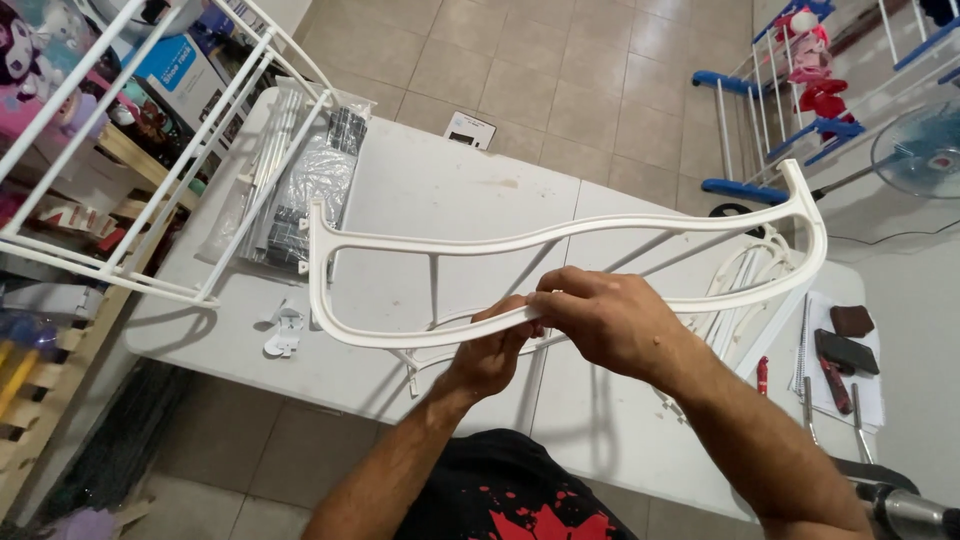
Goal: The person is assembling a multi-tier shoe rack by manually inserting metal support rods into plastic side frames on a white table.
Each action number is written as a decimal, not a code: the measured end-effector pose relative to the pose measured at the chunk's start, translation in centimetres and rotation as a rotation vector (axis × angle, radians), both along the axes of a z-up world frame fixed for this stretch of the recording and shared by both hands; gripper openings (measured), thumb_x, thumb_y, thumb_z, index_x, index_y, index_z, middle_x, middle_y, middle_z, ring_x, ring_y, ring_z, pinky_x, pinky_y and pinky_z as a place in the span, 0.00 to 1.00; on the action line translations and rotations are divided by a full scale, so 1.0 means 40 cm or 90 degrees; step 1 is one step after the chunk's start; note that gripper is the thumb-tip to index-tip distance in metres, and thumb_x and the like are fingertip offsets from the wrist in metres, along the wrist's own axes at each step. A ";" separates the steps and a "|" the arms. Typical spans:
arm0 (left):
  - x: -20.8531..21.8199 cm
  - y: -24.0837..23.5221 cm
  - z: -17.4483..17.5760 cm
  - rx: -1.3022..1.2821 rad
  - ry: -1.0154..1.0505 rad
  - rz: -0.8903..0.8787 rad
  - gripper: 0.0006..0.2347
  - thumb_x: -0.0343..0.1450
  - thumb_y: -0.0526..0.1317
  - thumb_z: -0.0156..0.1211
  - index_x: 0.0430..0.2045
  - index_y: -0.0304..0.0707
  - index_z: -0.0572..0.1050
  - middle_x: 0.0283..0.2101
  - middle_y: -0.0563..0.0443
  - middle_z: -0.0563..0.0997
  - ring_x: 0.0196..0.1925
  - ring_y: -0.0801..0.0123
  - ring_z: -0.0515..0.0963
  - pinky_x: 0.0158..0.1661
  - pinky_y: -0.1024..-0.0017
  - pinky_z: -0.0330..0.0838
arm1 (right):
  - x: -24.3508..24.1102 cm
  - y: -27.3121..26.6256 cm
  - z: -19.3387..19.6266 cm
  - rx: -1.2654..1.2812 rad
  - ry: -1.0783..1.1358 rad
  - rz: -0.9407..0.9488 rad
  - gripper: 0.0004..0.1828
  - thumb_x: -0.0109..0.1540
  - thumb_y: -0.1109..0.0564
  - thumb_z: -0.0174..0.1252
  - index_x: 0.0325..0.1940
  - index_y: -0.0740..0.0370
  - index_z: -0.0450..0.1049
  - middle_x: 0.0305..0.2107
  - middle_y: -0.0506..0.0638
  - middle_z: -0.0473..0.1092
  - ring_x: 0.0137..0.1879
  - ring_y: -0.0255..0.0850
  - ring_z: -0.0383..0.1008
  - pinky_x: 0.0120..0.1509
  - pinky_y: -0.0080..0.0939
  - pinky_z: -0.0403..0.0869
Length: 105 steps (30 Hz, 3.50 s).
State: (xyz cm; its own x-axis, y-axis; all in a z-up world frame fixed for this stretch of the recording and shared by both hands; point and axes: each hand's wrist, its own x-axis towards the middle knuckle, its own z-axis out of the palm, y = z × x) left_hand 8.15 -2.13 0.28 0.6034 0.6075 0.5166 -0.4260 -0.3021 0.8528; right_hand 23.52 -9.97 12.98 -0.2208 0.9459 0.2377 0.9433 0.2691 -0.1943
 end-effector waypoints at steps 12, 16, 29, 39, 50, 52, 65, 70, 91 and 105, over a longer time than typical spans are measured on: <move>0.025 -0.014 0.052 -0.018 0.132 0.082 0.23 0.79 0.59 0.37 0.31 0.42 0.73 0.28 0.45 0.79 0.32 0.55 0.82 0.36 0.59 0.77 | 0.017 0.008 -0.041 0.075 0.019 0.003 0.03 0.65 0.52 0.61 0.42 0.43 0.77 0.32 0.39 0.77 0.36 0.38 0.81 0.37 0.38 0.79; 0.025 -0.002 0.028 -0.026 0.110 0.045 0.24 0.77 0.63 0.38 0.29 0.43 0.73 0.28 0.47 0.80 0.31 0.61 0.83 0.35 0.61 0.78 | 0.014 0.008 -0.036 0.072 0.032 0.006 0.03 0.65 0.53 0.61 0.42 0.43 0.78 0.32 0.39 0.78 0.36 0.39 0.81 0.37 0.38 0.79; 0.028 -0.001 0.052 -0.085 0.048 0.021 0.21 0.77 0.59 0.45 0.29 0.42 0.75 0.26 0.50 0.79 0.30 0.69 0.79 0.35 0.66 0.77 | 0.013 0.013 -0.010 0.032 0.024 -0.014 0.03 0.65 0.53 0.61 0.43 0.45 0.77 0.33 0.41 0.79 0.37 0.40 0.81 0.36 0.41 0.79; 0.066 -0.018 -0.002 -0.207 0.065 0.133 0.14 0.71 0.49 0.47 0.24 0.42 0.74 0.14 0.57 0.64 0.21 0.75 0.65 0.25 0.76 0.62 | 0.112 -0.076 0.000 -0.005 0.024 -0.131 0.27 0.59 0.51 0.67 0.63 0.47 0.72 0.44 0.46 0.79 0.50 0.48 0.80 0.48 0.50 0.79; 0.019 0.057 -0.035 -0.121 0.092 0.236 0.21 0.75 0.59 0.51 0.42 0.39 0.71 0.35 0.47 0.73 0.41 0.66 0.72 0.48 0.67 0.68 | 0.198 -0.178 -0.052 0.038 -0.029 -0.250 0.10 0.62 0.54 0.65 0.48 0.45 0.79 0.30 0.42 0.78 0.39 0.44 0.81 0.49 0.44 0.77; -0.034 0.026 -0.049 -0.008 0.111 0.450 0.12 0.73 0.46 0.60 0.33 0.42 0.65 0.32 0.54 0.64 0.33 0.65 0.67 0.39 0.67 0.64 | 0.185 -0.173 -0.069 0.058 -0.049 -0.262 0.10 0.62 0.52 0.64 0.48 0.42 0.79 0.30 0.39 0.77 0.37 0.41 0.80 0.46 0.41 0.77; 0.275 -0.041 -0.039 -0.105 0.051 -0.194 0.08 0.79 0.40 0.51 0.28 0.45 0.73 0.26 0.57 0.73 0.33 0.70 0.75 0.45 0.66 0.75 | 0.176 -0.158 -0.029 0.093 0.037 -0.233 0.13 0.61 0.56 0.66 0.49 0.47 0.80 0.28 0.43 0.78 0.29 0.41 0.77 0.37 0.41 0.76; 0.247 -0.045 0.002 -0.096 0.080 -0.195 0.12 0.80 0.40 0.46 0.23 0.43 0.69 0.23 0.57 0.69 0.29 0.69 0.70 0.35 0.65 0.72 | 0.167 -0.166 -0.023 0.109 0.071 -0.214 0.11 0.61 0.58 0.66 0.48 0.51 0.81 0.27 0.47 0.78 0.26 0.44 0.75 0.33 0.43 0.75; 0.274 -0.036 0.015 -0.240 0.144 -0.167 0.20 0.77 0.56 0.44 0.25 0.46 0.77 0.17 0.60 0.64 0.23 0.76 0.64 0.34 0.75 0.67 | 0.161 -0.158 -0.015 0.055 0.060 -0.254 0.05 0.60 0.55 0.67 0.40 0.50 0.80 0.28 0.44 0.78 0.33 0.45 0.79 0.38 0.44 0.77; 0.352 0.120 -0.152 -0.282 -0.008 -0.418 0.25 0.68 0.49 0.63 0.55 0.29 0.74 0.57 0.39 0.77 0.62 0.58 0.74 0.62 0.61 0.66 | 0.266 -0.188 -0.021 0.102 0.015 -0.300 0.13 0.60 0.53 0.68 0.49 0.51 0.80 0.39 0.48 0.79 0.50 0.49 0.79 0.55 0.49 0.76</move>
State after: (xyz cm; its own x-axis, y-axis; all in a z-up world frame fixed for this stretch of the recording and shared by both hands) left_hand 22.21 2.65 -5.79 0.9054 0.2804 0.3187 -0.4096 0.3803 0.8292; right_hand 34.16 -17.48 12.15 0.2293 0.8926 0.3881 0.9654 -0.1577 -0.2078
